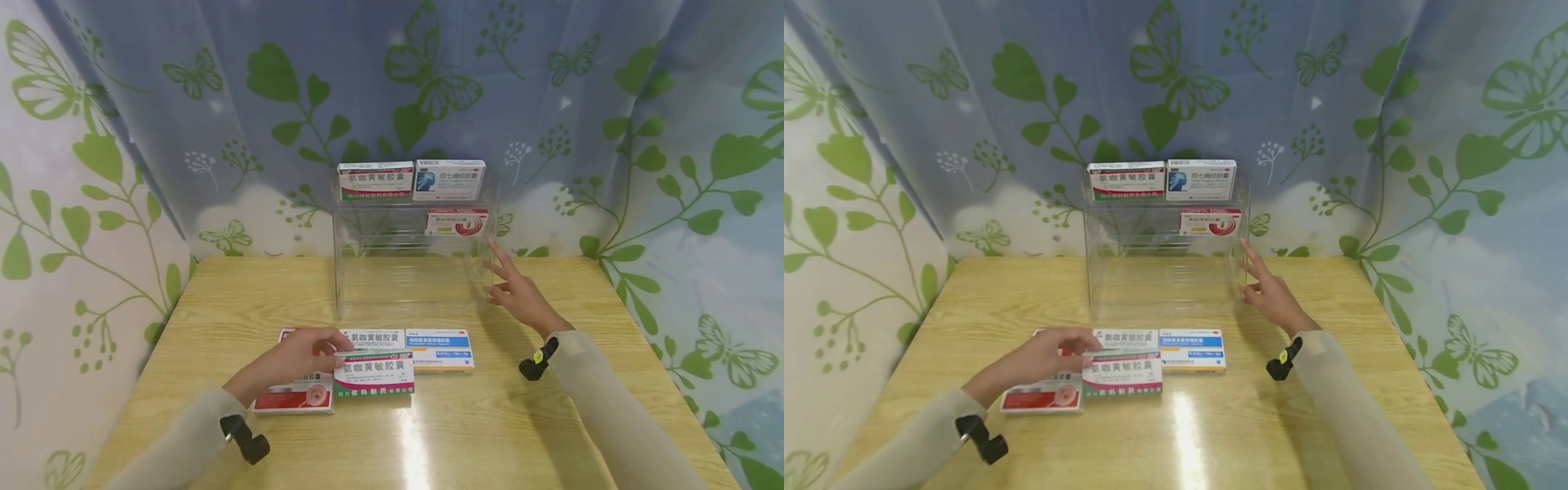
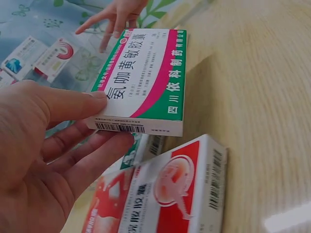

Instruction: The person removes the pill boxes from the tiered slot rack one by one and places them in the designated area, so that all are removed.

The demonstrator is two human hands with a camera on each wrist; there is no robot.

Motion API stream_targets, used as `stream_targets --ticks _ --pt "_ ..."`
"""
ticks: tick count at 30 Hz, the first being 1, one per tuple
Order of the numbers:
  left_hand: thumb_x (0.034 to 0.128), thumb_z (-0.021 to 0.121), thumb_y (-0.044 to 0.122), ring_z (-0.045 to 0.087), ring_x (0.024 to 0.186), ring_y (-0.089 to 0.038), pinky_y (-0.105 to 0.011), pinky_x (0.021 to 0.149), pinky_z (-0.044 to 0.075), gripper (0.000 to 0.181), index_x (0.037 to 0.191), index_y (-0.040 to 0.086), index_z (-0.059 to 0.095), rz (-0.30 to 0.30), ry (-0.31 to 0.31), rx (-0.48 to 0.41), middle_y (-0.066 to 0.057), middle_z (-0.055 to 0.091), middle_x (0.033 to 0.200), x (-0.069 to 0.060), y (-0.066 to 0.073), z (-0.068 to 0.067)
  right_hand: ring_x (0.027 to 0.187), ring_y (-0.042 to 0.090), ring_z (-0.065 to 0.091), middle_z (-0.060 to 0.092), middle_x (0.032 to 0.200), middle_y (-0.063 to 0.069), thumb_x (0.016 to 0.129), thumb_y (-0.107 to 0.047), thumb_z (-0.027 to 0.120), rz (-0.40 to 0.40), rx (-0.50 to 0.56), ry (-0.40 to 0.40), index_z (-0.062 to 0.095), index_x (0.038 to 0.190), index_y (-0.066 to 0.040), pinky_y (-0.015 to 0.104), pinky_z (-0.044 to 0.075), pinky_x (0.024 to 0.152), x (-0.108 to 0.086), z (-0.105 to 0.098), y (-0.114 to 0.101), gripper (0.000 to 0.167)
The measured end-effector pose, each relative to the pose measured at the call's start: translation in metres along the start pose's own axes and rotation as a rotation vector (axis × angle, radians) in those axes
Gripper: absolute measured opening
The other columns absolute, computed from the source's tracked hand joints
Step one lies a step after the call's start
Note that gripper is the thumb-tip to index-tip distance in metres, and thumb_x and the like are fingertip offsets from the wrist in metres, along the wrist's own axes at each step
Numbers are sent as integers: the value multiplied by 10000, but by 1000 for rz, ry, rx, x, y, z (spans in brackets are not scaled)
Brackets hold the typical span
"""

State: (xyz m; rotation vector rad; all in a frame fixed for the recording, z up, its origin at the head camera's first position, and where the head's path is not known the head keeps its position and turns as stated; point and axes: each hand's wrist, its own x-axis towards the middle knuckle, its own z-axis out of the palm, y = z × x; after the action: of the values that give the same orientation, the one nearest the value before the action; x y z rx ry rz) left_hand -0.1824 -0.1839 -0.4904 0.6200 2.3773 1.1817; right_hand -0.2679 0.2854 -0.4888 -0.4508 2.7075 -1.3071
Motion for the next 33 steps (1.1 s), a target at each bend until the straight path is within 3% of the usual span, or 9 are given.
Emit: stream_targets --ticks 6,11,14,18,23,27,33 --pt "1030 776 255 677 1127 -168 -432 1029 582 186 1216 242 771 -25 -43 19 63 762 1248 -4 -6 10 1181 514 732 329 1754 238 1100 -31 620 15 -4 0 -50 1711 -545 573 656 933 0 0 1 1042" --pt "1028 785 269 684 1001 -112 -316 950 599 180 1208 256 779 -6 -33 66 122 775 1139 -4 -10 18 1172 508 737 330 1755 235 1097 -37 632 20 -7 -2 -54 1695 -580 578 654 933 0 -1 2 1059" --pt "1022 794 269 659 968 -91 -281 921 588 183 1204 269 790 26 -8 125 153 771 1115 -4 -12 21 1177 512 734 327 1754 241 1098 -35 628 23 -9 -2 -56 1698 -573 578 654 931 0 -1 2 1057" --pt "1031 782 255 642 1018 -98 -338 952 595 197 1227 262 795 55 34 190 121 760 1197 -5 -15 24 1188 515 729 323 1756 238 1097 -36 631 25 -10 -4 -60 1701 -565 574 654 933 0 0 1 1060" --pt "1034 777 281 638 1149 -128 -459 1058 582 213 1246 289 795 25 74 232 86 727 1290 -7 -18 27 1199 517 724 327 1756 232 1095 -34 634 28 -8 -3 -54 1713 -539 564 658 931 0 0 0 1054" --pt "1037 771 298 638 1175 -156 -486 1060 574 206 1241 295 800 25 81 227 65 719 1311 -7 -18 28 1206 522 719 329 1755 235 1093 -21 631 28 1 -2 -44 1730 -498 560 660 928 1 -1 -1 1044" --pt "1039 769 275 639 1158 -148 -427 1024 582 188 1224 272 805 58 65 241 69 720 1268 -7 -20 28 1208 521 718 324 1752 249 1090 -10 629 36 9 -9 -43 1747 -439 565 657 936 0 -1 -1 1033"
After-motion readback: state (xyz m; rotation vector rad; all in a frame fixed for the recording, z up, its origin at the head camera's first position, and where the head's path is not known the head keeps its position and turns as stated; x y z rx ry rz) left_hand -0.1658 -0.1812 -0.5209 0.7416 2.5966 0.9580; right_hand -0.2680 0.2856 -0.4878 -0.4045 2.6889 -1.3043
